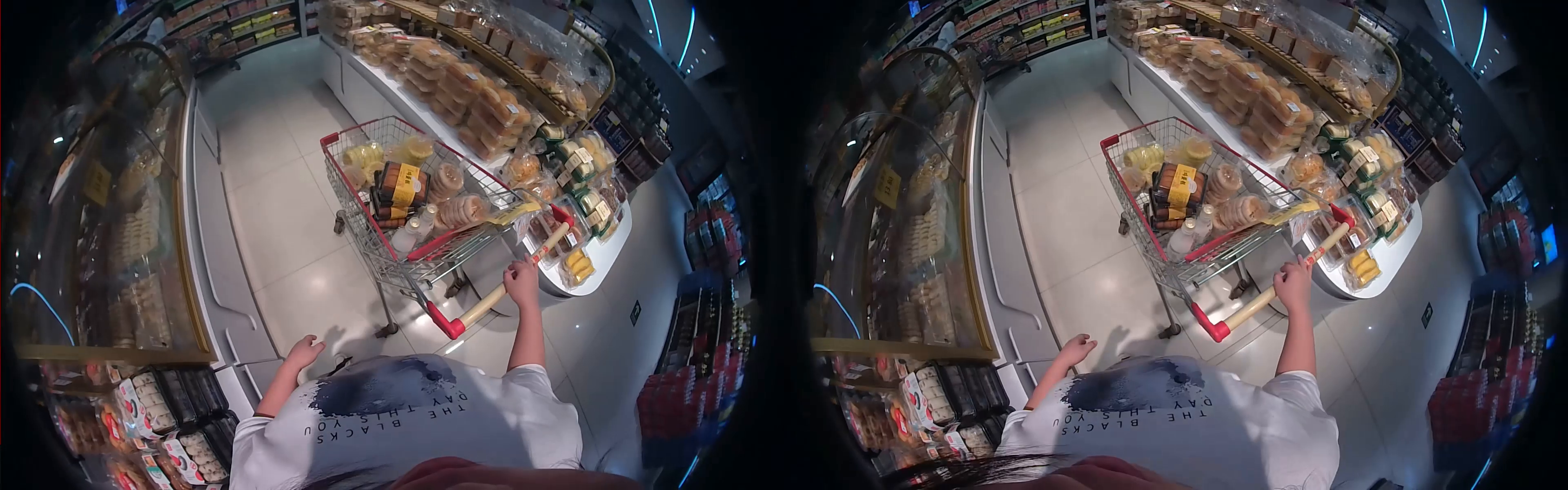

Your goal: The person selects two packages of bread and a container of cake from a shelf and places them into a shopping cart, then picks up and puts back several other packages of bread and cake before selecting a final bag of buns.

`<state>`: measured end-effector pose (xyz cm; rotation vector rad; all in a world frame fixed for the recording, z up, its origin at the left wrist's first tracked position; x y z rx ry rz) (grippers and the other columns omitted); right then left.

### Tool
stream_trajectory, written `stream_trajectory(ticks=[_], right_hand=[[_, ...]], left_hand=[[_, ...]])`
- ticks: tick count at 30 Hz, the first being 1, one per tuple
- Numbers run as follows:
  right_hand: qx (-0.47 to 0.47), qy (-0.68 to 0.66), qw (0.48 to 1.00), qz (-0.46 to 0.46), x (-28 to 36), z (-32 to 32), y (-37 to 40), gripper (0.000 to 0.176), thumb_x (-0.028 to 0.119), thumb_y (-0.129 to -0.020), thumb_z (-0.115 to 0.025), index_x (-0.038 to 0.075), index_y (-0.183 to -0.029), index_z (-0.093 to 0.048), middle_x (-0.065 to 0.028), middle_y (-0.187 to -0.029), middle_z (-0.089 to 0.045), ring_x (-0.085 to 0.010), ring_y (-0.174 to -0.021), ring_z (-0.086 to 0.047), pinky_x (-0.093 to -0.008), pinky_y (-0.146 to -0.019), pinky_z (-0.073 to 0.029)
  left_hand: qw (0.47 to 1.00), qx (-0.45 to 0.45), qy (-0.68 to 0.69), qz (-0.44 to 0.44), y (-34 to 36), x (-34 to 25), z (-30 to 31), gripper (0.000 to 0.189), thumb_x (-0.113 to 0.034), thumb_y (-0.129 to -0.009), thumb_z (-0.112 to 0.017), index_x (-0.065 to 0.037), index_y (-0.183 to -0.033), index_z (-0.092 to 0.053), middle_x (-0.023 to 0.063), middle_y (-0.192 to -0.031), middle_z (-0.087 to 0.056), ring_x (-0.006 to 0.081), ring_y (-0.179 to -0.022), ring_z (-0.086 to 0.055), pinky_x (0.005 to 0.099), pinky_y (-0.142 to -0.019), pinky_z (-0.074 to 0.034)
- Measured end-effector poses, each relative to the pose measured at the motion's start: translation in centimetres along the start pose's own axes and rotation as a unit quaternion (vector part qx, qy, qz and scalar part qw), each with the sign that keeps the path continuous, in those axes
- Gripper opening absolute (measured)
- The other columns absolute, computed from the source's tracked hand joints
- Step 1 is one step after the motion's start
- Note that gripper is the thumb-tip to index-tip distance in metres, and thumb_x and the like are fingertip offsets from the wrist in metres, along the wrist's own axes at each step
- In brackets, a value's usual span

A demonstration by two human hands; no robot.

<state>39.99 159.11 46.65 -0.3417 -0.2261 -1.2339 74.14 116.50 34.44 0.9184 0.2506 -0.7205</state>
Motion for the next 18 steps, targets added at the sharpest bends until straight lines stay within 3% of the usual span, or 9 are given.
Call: stream_trajectory(ticks=[2, 3, 6, 8, 13, 16, 18], right_hand=[[-0.043, 0.004, 0.999, -0.034, 0.2, -0.3, -0.1, 0.026, 0.017, -0.069, -0.060, 0.000, -0.089, -0.062, -0.0160, -0.105, -0.058, -0.0350, -0.112, -0.044, -0.0434, -0.101, -0.028], [-0.027, -0.038, 0.994, -0.099, 0.5, 0.2, -0.4, 0.033, 0.016, -0.069, -0.062, -0.002, -0.097, -0.059, -0.0178, -0.110, -0.055, -0.0340, -0.111, -0.046, -0.0393, -0.096, -0.034], [-0.112, -0.038, 0.990, -0.078, 3.1, 2.0, -1.5, 0.033, 0.016, -0.071, -0.061, -0.003, -0.098, -0.058, -0.0180, -0.110, -0.055, -0.0336, -0.105, -0.050, -0.0373, -0.092, -0.039], [-0.111, -0.038, 0.991, -0.061, 6.3, 3.4, -3.1, 0.035, 0.016, -0.073, -0.061, -0.004, -0.101, -0.056, -0.0187, -0.108, -0.056, -0.0339, -0.101, -0.052, -0.0377, -0.090, -0.040], [-0.060, -0.035, 0.997, -0.037, 12.9, 3.1, -10.1, 0.036, 0.018, -0.073, -0.059, -0.004, -0.101, -0.056, -0.0209, -0.105, -0.056, -0.0349, -0.101, -0.052, -0.0381, -0.088, -0.040], [-0.030, -0.074, 0.997, 0.016, 13.2, -2.0, -16.7, 0.040, 0.022, -0.072, -0.061, -0.005, -0.101, -0.056, -0.0226, -0.102, -0.057, -0.0349, -0.096, -0.054, -0.0376, -0.086, -0.042], [0.047, -0.095, 0.994, -0.012, 12.9, -6.8, -21.6, 0.045, 0.026, -0.070, -0.062, -0.006, -0.102, -0.055, -0.0235, -0.101, -0.057, -0.0345, -0.095, -0.055, -0.0373, -0.085, -0.043]], left_hand=[[0.998, 0.003, 0.024, 0.060, 1.0, 4.8, 2.3, 0.061, -0.041, -0.075, -0.057, 0.003, -0.116, -0.050, 0.0238, -0.108, -0.056, 0.0339, -0.102, -0.055, 0.0363, -0.088, -0.042], [0.997, -0.006, 0.031, 0.066, 0.7, 7.7, 2.9, 0.060, -0.040, -0.074, -0.057, 0.004, -0.115, -0.051, 0.0236, -0.107, -0.057, 0.0334, -0.101, -0.055, 0.0365, -0.088, -0.043], [0.994, -0.004, 0.058, 0.096, -1.8, 15.4, 2.5, 0.058, -0.037, -0.072, -0.059, 0.004, -0.112, -0.053, 0.0223, -0.102, -0.060, 0.0313, -0.098, -0.057, 0.0355, -0.086, -0.044], [0.991, 0.000, 0.085, 0.107, -3.1, 16.3, 3.5, 0.057, -0.037, -0.072, -0.059, 0.004, -0.111, -0.053, 0.0212, -0.100, -0.060, 0.0294, -0.096, -0.058, 0.0342, -0.084, -0.044], [0.991, 0.013, 0.125, 0.046, -6.1, 6.5, 7.2, 0.046, -0.030, -0.077, -0.058, 0.000, -0.113, -0.054, 0.0182, -0.100, -0.061, 0.0245, -0.094, -0.059, 0.0308, -0.082, -0.044], [0.993, 0.047, 0.111, -0.001, -8.5, 4.0, 8.9, 0.041, -0.026, -0.080, -0.056, -0.002, -0.113, -0.055, 0.0168, -0.101, -0.061, 0.0239, -0.095, -0.058, 0.0306, -0.083, -0.044], [0.993, 0.062, 0.101, -0.014, -11.1, 3.9, 10.3, 0.039, -0.026, -0.081, -0.055, -0.003, -0.112, -0.056, 0.0154, -0.102, -0.061, 0.0229, -0.097, -0.057, 0.0300, -0.085, -0.043]])
Point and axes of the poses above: each hand's wrist, its own y-axis away from the middle knuckle, its own z-axis out of the back of the hand, x = y × z, the point moved 4 cm from there along -y, towards the middle knuckle
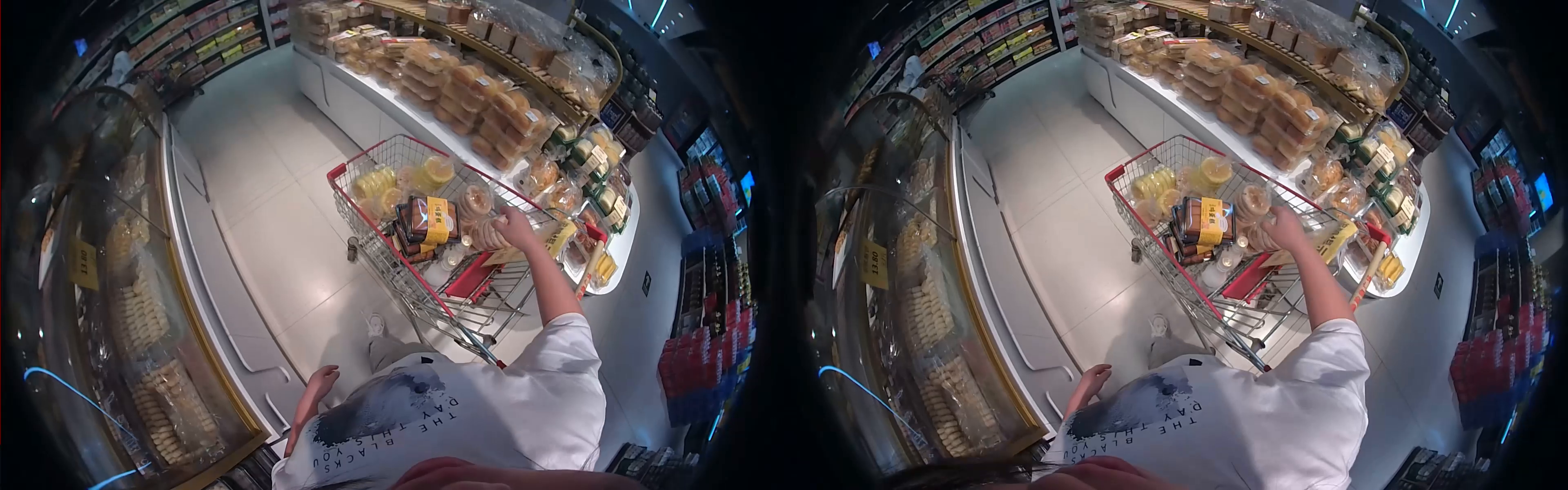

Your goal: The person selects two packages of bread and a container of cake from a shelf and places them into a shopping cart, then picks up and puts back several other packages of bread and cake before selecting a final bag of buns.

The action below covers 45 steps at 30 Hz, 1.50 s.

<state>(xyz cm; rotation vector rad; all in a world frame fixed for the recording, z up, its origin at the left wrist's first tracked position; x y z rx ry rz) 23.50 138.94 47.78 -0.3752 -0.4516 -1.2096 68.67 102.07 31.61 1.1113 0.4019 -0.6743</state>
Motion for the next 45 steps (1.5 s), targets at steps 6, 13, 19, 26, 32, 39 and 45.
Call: stream_trajectory(ticks=[6, 13, 19, 26, 32, 39, 45], right_hand=[[0.164, -0.119, 0.967, -0.155, -1.3, -13.1, -16.0, 0.053, 0.035, -0.072, -0.063, 0.000, -0.110, -0.054, -0.0204, -0.106, -0.058, -0.0323, -0.097, -0.056, -0.0352, -0.085, -0.044], [0.065, -0.033, 0.974, -0.215, -7.2, -23.5, -27.2, 0.067, 0.040, -0.063, -0.073, 0.001, -0.114, -0.052, -0.0190, -0.111, -0.056, -0.0303, -0.102, -0.054, -0.0345, -0.089, -0.042], [-0.180, -0.032, 0.959, -0.216, -6.6, -23.9, -27.0, 0.063, 0.036, -0.062, -0.071, -0.003, -0.110, -0.054, -0.0222, -0.107, -0.056, -0.0323, -0.105, -0.051, -0.0371, -0.092, -0.039], [-0.153, -0.253, 0.914, -0.278, -8.2, -25.7, -25.6, 0.025, 0.019, -0.070, -0.060, 0.000, -0.084, -0.066, -0.0152, -0.075, -0.065, -0.0247, -0.070, -0.063, -0.0325, -0.064, -0.048], [-0.195, -0.326, 0.891, -0.248, -2.5, -18.0, -22.8, 0.020, 0.014, -0.073, -0.058, 0.000, -0.085, -0.066, -0.0082, -0.075, -0.065, -0.0173, -0.068, -0.060, -0.0287, -0.064, -0.046], [-0.171, -0.498, 0.802, -0.283, 8.3, -7.6, -19.4, 0.020, 0.009, -0.078, -0.056, 0.000, -0.094, -0.063, -0.0073, -0.090, -0.063, -0.0162, -0.075, -0.059, -0.0287, -0.069, -0.047], [-0.167, -0.686, 0.677, -0.208, 16.4, -7.4, -19.1, 0.014, 0.003, -0.080, -0.054, -0.002, -0.091, -0.059, -0.0104, -0.091, -0.062, -0.0184, -0.081, -0.060, -0.0311, -0.075, -0.049]], left_hand=[[0.998, -0.019, -0.067, 0.004, -5.5, 13.5, 4.3, 0.034, -0.027, -0.080, -0.054, -0.001, -0.103, -0.061, 0.0127, -0.090, -0.064, 0.0189, -0.083, -0.061, 0.0319, -0.069, -0.049], [0.972, -0.035, -0.026, 0.231, -5.7, 10.1, 10.7, 0.034, -0.027, -0.080, -0.055, -0.001, -0.101, -0.062, 0.0121, -0.086, -0.065, 0.0180, -0.079, -0.062, 0.0315, -0.067, -0.049], [0.984, -0.001, -0.071, 0.164, -11.2, 8.0, 14.5, 0.034, -0.027, -0.080, -0.055, 0.000, -0.100, -0.062, 0.0117, -0.083, -0.065, 0.0172, -0.075, -0.062, 0.0312, -0.066, -0.049], [0.983, 0.011, -0.112, 0.148, -21.6, -2.1, 18.9, 0.028, -0.024, -0.080, -0.056, -0.004, -0.098, -0.064, 0.0090, -0.079, -0.065, 0.0174, -0.065, -0.062, 0.0307, -0.063, -0.049], [0.991, 0.024, -0.097, -0.088, -32.3, -16.7, 20.9, 0.026, -0.021, -0.082, -0.057, -0.004, -0.101, -0.062, 0.0098, -0.091, -0.064, 0.0156, -0.082, -0.060, 0.0262, -0.072, -0.047], [0.902, 0.322, 0.070, -0.280, -34.1, -37.5, 20.3, 0.043, -0.015, -0.083, -0.057, -0.006, -0.123, -0.044, 0.0075, -0.120, -0.049, 0.0192, -0.107, -0.050, 0.0311, -0.087, -0.042], [0.744, 0.559, 0.339, -0.138, -33.1, -44.4, 18.1, 0.075, -0.055, -0.082, -0.045, -0.009, -0.137, -0.020, 0.0097, -0.135, -0.034, 0.0255, -0.123, -0.036, 0.0422, -0.097, -0.035]])
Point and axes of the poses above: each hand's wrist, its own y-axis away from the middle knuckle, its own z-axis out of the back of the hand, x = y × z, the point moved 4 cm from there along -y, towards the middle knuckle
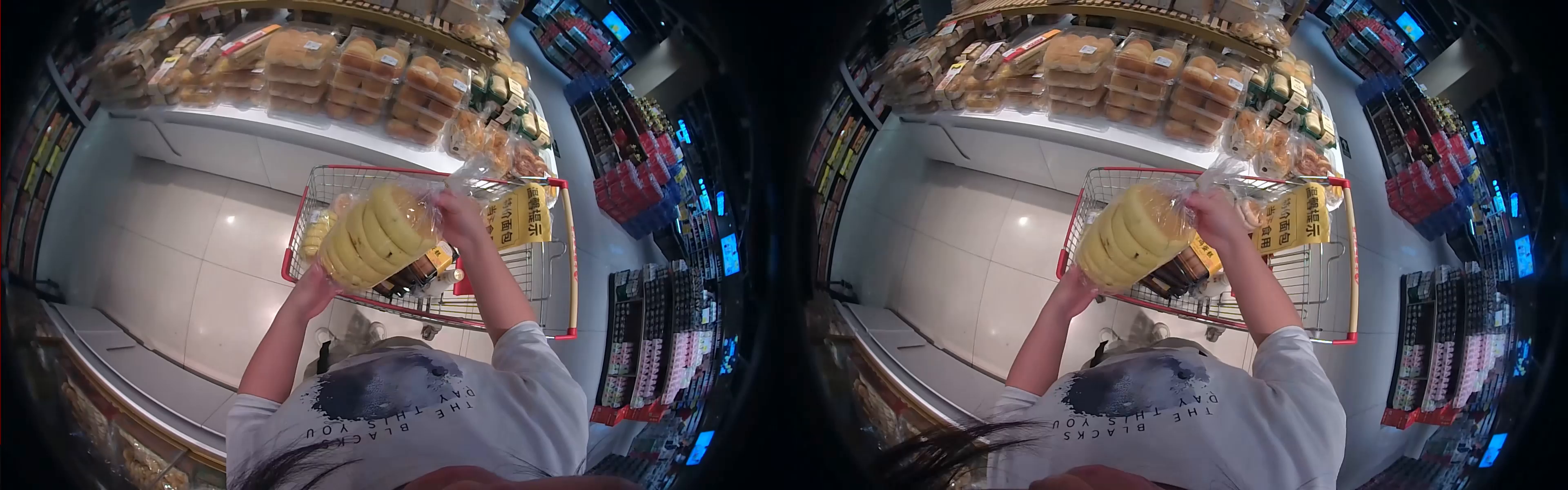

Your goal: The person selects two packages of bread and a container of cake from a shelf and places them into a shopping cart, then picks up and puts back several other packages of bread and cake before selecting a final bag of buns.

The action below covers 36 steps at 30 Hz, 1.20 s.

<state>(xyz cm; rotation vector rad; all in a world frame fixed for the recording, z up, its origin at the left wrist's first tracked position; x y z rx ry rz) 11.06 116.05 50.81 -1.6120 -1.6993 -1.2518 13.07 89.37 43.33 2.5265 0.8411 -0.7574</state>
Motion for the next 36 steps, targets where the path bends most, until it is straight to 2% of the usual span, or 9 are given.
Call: stream_trajectory(ticks=[5, 11, 15, 19, 23, 25, 30, 34, 36], right_hand=[[0.041, -0.037, 0.998, -0.003, -0.4, -2.7, 1.5, 0.022, 0.010, -0.079, -0.057, -0.004, -0.096, -0.057, -0.0130, -0.095, -0.061, -0.0212, -0.090, -0.060, -0.0335, -0.084, -0.048], [0.078, -0.033, 0.996, -0.039, -4.1, -4.4, 0.2, 0.034, 0.019, -0.080, -0.060, 0.001, -0.107, -0.051, -0.0122, -0.105, -0.056, -0.0222, -0.099, -0.055, -0.0358, -0.087, -0.046], [0.102, -0.174, 0.978, -0.063, -5.9, -7.4, 0.3, 0.051, 0.027, -0.083, -0.057, 0.004, -0.124, -0.037, -0.0122, -0.122, -0.045, -0.0227, -0.112, -0.045, -0.0364, -0.092, -0.041], [0.265, -0.254, 0.927, -0.073, -10.2, -10.9, 1.3, 0.057, 0.035, -0.087, -0.051, 0.006, -0.131, -0.028, -0.0107, -0.129, -0.038, -0.0237, -0.121, -0.035, -0.0378, -0.097, -0.035], [0.269, -0.153, 0.942, -0.129, -14.5, -16.0, 2.8, 0.092, 0.063, -0.067, -0.059, 0.012, -0.134, -0.024, -0.0071, -0.135, -0.032, -0.0287, -0.124, -0.033, -0.0444, -0.102, -0.030], [0.189, -0.176, 0.947, -0.192, -16.4, -17.7, 2.4, 0.095, 0.065, -0.063, -0.061, 0.012, -0.134, -0.025, -0.0076, -0.135, -0.033, -0.0288, -0.124, -0.033, -0.0454, -0.102, -0.029], [0.291, -0.300, 0.878, -0.232, -15.9, -21.5, 1.0, 0.078, 0.056, -0.074, -0.058, 0.008, -0.130, -0.033, -0.0115, -0.129, -0.042, -0.0287, -0.117, -0.043, -0.0454, -0.098, -0.036], [0.349, -0.328, 0.839, -0.257, -15.8, -27.9, 0.8, 0.079, 0.058, -0.072, -0.058, 0.007, -0.129, -0.037, -0.0133, -0.125, -0.045, -0.0318, -0.112, -0.047, -0.0484, -0.092, -0.041], [0.375, -0.319, 0.828, -0.269, -16.7, -31.6, 1.4, 0.079, 0.059, -0.071, -0.057, 0.008, -0.128, -0.038, -0.0140, -0.124, -0.046, -0.0327, -0.109, -0.049, -0.0494, -0.090, -0.042]], left_hand=[[0.992, -0.030, 0.124, -0.002, 0.9, -0.2, -1.1, 0.079, -0.068, -0.082, -0.022, -0.010, -0.136, -0.025, 0.0103, -0.136, -0.034, 0.0301, -0.124, -0.034, 0.0485, -0.099, -0.031], [0.979, -0.146, 0.144, -0.001, 2.8, 0.9, 0.0, 0.059, -0.051, -0.090, -0.029, -0.011, -0.133, -0.030, 0.0097, -0.133, -0.038, 0.0268, -0.120, -0.040, 0.0432, -0.096, -0.037], [0.969, -0.171, 0.078, -0.158, 6.1, -2.3, -0.9, 0.052, -0.038, -0.088, -0.042, -0.009, -0.131, -0.034, 0.0107, -0.130, -0.042, 0.0260, -0.117, -0.043, 0.0410, -0.097, -0.037], [0.901, -0.307, -0.032, -0.305, 9.6, -5.6, -2.2, 0.068, -0.028, -0.077, -0.059, -0.005, -0.131, -0.024, 0.0108, -0.127, -0.037, 0.0256, -0.119, -0.038, 0.0398, -0.100, -0.032], [0.779, -0.407, -0.229, -0.418, 11.7, -6.1, -3.3, 0.089, -0.024, -0.066, -0.070, -0.006, -0.132, -0.013, 0.0115, -0.128, -0.028, 0.0259, -0.121, -0.031, 0.0402, -0.100, -0.030], [0.704, -0.423, -0.359, -0.443, 12.4, -6.0, -4.4, 0.097, -0.023, -0.062, -0.075, -0.007, -0.133, -0.010, 0.0123, -0.129, -0.025, 0.0261, -0.122, -0.029, 0.0407, -0.100, -0.030], [0.608, -0.343, -0.521, -0.491, 16.1, -7.5, -3.5, 0.110, -0.042, -0.054, -0.081, -0.007, -0.134, -0.014, 0.0141, -0.136, -0.020, 0.0301, -0.125, -0.028, 0.0447, -0.099, -0.031], [0.716, -0.369, -0.381, -0.454, 20.6, -10.9, -0.7, 0.089, -0.057, -0.070, -0.063, -0.006, -0.131, -0.024, 0.0152, -0.130, -0.034, 0.0292, -0.123, -0.033, 0.0452, -0.097, -0.035], [0.888, -0.304, -0.137, -0.317, 22.3, -12.4, 3.1, 0.078, -0.058, -0.078, -0.052, -0.005, -0.130, -0.028, 0.0151, -0.128, -0.039, 0.0290, -0.122, -0.036, 0.0460, -0.096, -0.036]])
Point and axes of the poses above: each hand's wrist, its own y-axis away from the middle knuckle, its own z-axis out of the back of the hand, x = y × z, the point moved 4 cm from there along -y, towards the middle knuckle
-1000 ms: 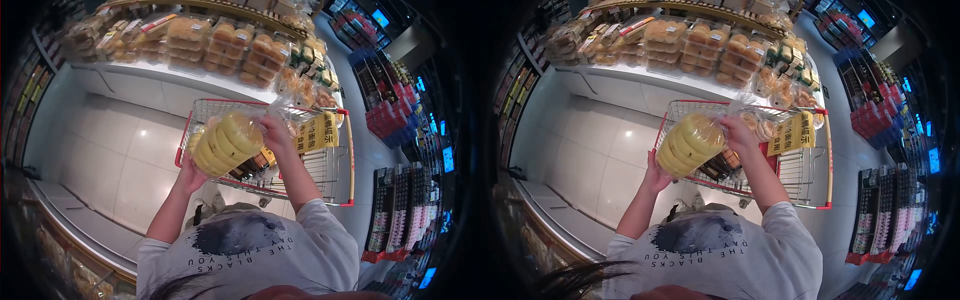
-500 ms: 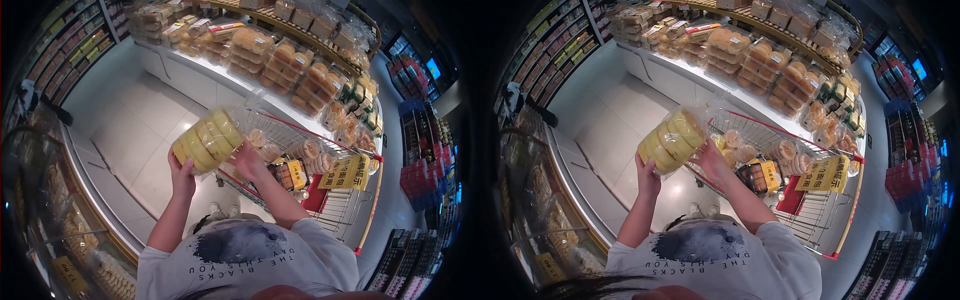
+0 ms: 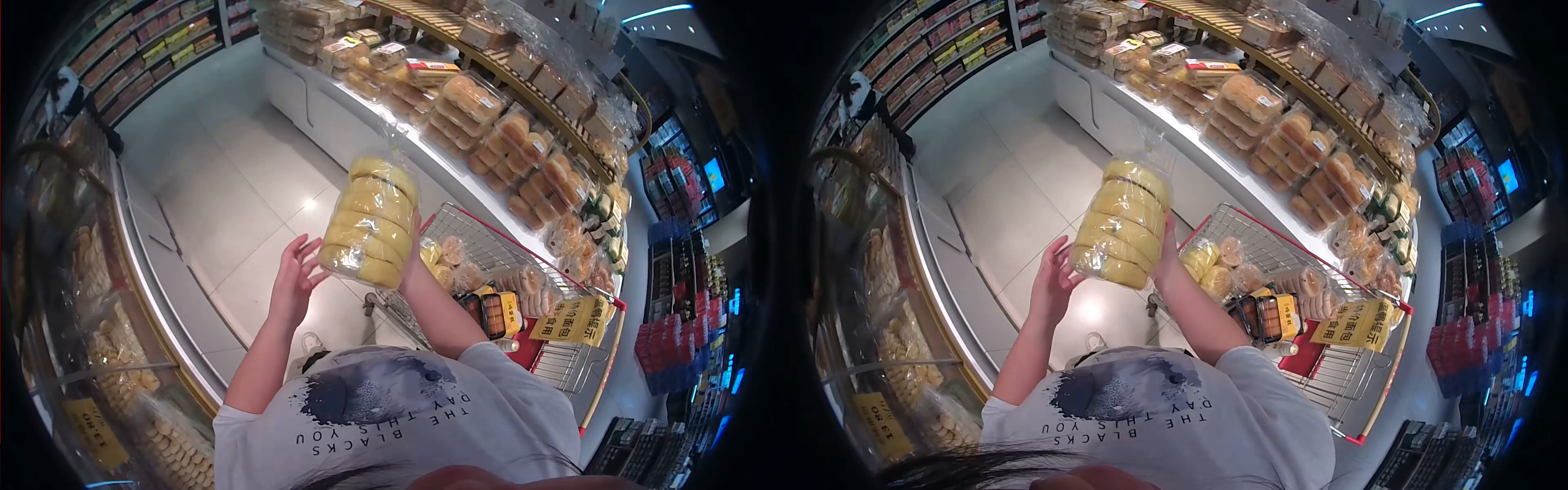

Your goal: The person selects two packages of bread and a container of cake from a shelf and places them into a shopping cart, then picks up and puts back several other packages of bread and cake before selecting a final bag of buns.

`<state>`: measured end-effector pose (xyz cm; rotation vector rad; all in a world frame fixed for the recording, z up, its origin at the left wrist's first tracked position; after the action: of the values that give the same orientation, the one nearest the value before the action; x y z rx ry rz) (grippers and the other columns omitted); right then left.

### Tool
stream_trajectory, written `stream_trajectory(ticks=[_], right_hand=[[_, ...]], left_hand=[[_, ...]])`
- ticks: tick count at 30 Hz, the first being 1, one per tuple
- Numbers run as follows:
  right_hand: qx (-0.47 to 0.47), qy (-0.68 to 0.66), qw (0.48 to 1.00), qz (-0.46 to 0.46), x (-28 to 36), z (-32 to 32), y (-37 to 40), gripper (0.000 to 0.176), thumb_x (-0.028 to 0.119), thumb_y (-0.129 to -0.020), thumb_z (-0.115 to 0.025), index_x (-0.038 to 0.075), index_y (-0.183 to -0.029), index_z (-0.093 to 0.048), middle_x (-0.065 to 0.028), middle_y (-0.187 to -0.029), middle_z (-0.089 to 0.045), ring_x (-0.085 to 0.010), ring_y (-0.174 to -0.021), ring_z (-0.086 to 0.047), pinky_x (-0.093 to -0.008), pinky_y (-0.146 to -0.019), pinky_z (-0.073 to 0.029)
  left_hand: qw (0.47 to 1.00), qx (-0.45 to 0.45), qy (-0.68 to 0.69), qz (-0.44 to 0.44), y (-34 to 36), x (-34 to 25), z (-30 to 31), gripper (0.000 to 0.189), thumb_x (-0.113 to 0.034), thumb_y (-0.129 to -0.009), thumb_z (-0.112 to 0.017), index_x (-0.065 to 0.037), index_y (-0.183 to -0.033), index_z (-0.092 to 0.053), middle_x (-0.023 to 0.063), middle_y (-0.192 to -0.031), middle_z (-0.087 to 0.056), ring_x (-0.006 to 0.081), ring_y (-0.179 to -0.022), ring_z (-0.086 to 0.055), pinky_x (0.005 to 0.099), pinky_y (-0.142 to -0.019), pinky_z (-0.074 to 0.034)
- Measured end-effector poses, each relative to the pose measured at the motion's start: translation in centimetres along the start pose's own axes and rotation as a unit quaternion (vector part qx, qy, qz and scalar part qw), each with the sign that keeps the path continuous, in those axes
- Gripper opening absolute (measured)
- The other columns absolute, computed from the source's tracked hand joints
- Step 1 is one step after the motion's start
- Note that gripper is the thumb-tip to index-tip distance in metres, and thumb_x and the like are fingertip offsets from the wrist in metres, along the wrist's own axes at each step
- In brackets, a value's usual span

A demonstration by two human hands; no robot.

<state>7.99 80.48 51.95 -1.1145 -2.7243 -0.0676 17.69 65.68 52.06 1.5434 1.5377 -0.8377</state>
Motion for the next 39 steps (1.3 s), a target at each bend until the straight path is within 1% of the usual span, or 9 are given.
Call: stream_trajectory(ticks=[1, 5, 10, 13, 17, 23, 32, 35, 39], right_hand=[[0.001, 0.003, 1.000, -0.019, -1.3, -0.6, -1.1, 0.078, 0.059, -0.071, -0.057, 0.008, -0.127, -0.039, -0.0143, -0.123, -0.047, -0.0329, -0.108, -0.050, -0.0496, -0.089, -0.043], [0.059, -0.051, 0.993, -0.092, -5.6, -1.4, -5.9, 0.075, 0.056, -0.070, -0.059, 0.007, -0.125, -0.042, -0.0146, -0.118, -0.051, -0.0311, -0.105, -0.052, -0.0475, -0.088, -0.044], [0.063, 0.129, 0.988, -0.056, -6.7, 0.7, -10.2, 0.069, 0.053, -0.076, -0.055, 0.006, -0.124, -0.042, -0.0139, -0.119, -0.051, -0.0269, -0.107, -0.052, -0.0413, -0.091, -0.044], [-0.118, 0.281, 0.950, -0.062, -5.6, 1.5, -12.0, 0.067, 0.050, -0.081, -0.052, 0.006, -0.129, -0.036, -0.0127, -0.123, -0.048, -0.0236, -0.110, -0.050, -0.0397, -0.094, -0.041], [-0.015, 0.299, 0.953, 0.039, -4.2, 1.3, -15.0, 0.079, 0.056, -0.075, -0.058, 0.003, -0.129, -0.035, -0.0129, -0.128, -0.043, -0.0253, -0.117, -0.044, -0.0393, -0.098, -0.037], [-0.043, 0.172, 0.984, 0.027, -0.5, 6.0, -21.2, 0.079, 0.055, -0.070, -0.064, 0.005, -0.125, -0.039, -0.0119, -0.123, -0.048, -0.0253, -0.113, -0.048, -0.0390, -0.096, -0.040], [-0.132, 0.096, 0.987, 0.008, 7.7, 7.9, -27.8, 0.069, 0.057, -0.077, -0.051, 0.007, -0.124, -0.043, -0.0138, -0.120, -0.050, -0.0278, -0.107, -0.052, -0.0420, -0.091, -0.044], [-0.156, 0.109, 0.982, 0.013, 9.2, 8.6, -29.2, 0.066, 0.057, -0.081, -0.045, 0.007, -0.123, -0.043, -0.0132, -0.119, -0.051, -0.0264, -0.108, -0.052, -0.0412, -0.090, -0.044], [-0.117, 0.150, 0.981, 0.030, 11.0, 9.3, -31.1, 0.061, 0.053, -0.086, -0.038, 0.006, -0.125, -0.040, -0.0132, -0.120, -0.050, -0.0262, -0.109, -0.051, -0.0406, -0.091, -0.043]], left_hand=[[0.986, 0.029, 0.113, 0.120, -0.4, 0.0, 1.9, 0.073, -0.058, -0.082, -0.046, -0.005, -0.129, -0.030, 0.0150, -0.127, -0.041, 0.0289, -0.121, -0.037, 0.0463, -0.096, -0.036], [0.923, 0.226, 0.264, 0.168, -1.3, -1.4, 4.7, 0.071, -0.056, -0.086, -0.036, -0.003, -0.132, -0.028, 0.0152, -0.130, -0.040, 0.0278, -0.119, -0.041, 0.0467, -0.097, -0.035], [0.924, 0.178, 0.286, 0.183, -2.6, -1.9, 8.5, 0.079, -0.047, -0.078, -0.060, -0.001, -0.132, -0.026, 0.0142, -0.132, -0.038, 0.0255, -0.119, -0.041, 0.0390, -0.100, -0.034], [0.950, 0.139, 0.243, 0.135, -4.4, -4.2, 9.8, 0.080, -0.037, -0.075, -0.067, -0.001, -0.133, -0.025, 0.0132, -0.128, -0.041, 0.0251, -0.117, -0.043, 0.0380, -0.099, -0.034], [0.991, -0.007, -0.132, 0.022, -8.8, -6.8, 11.4, 0.090, -0.025, -0.065, -0.075, 0.001, -0.133, -0.022, 0.0150, -0.126, -0.039, 0.0266, -0.118, -0.041, 0.0369, -0.099, -0.034], [0.857, -0.024, -0.510, -0.072, -15.8, -9.7, 9.0, 0.100, -0.028, -0.060, -0.078, 0.003, -0.133, -0.018, 0.0211, -0.128, -0.032, 0.0322, -0.121, -0.033, 0.0397, -0.100, -0.031], [0.983, 0.026, -0.137, 0.119, -26.6, -7.4, 10.8, 0.078, -0.029, -0.079, -0.062, -0.002, -0.136, -0.016, 0.0145, -0.131, -0.035, 0.0256, -0.117, -0.041, 0.0387, -0.095, -0.036], [0.979, 0.037, -0.102, 0.172, -29.5, -7.2, 9.8, 0.089, -0.051, -0.073, -0.063, -0.004, -0.135, -0.019, 0.0120, -0.132, -0.036, 0.0241, -0.118, -0.041, 0.0412, -0.095, -0.036], [0.976, 0.067, -0.005, 0.209, -33.6, -5.4, 10.4, 0.071, -0.035, -0.082, -0.059, -0.002, -0.133, -0.022, 0.0121, -0.126, -0.041, 0.0227, -0.114, -0.044, 0.0374, -0.095, -0.037]])
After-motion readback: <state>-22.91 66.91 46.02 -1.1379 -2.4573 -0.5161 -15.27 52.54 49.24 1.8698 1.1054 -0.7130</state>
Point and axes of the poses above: each hand's wrist, its own y-axis away from the middle knuckle, its own z-axis out of the back of the hand, x = y × z, the point moved 4 cm from there along -y, towards the middle knuckle
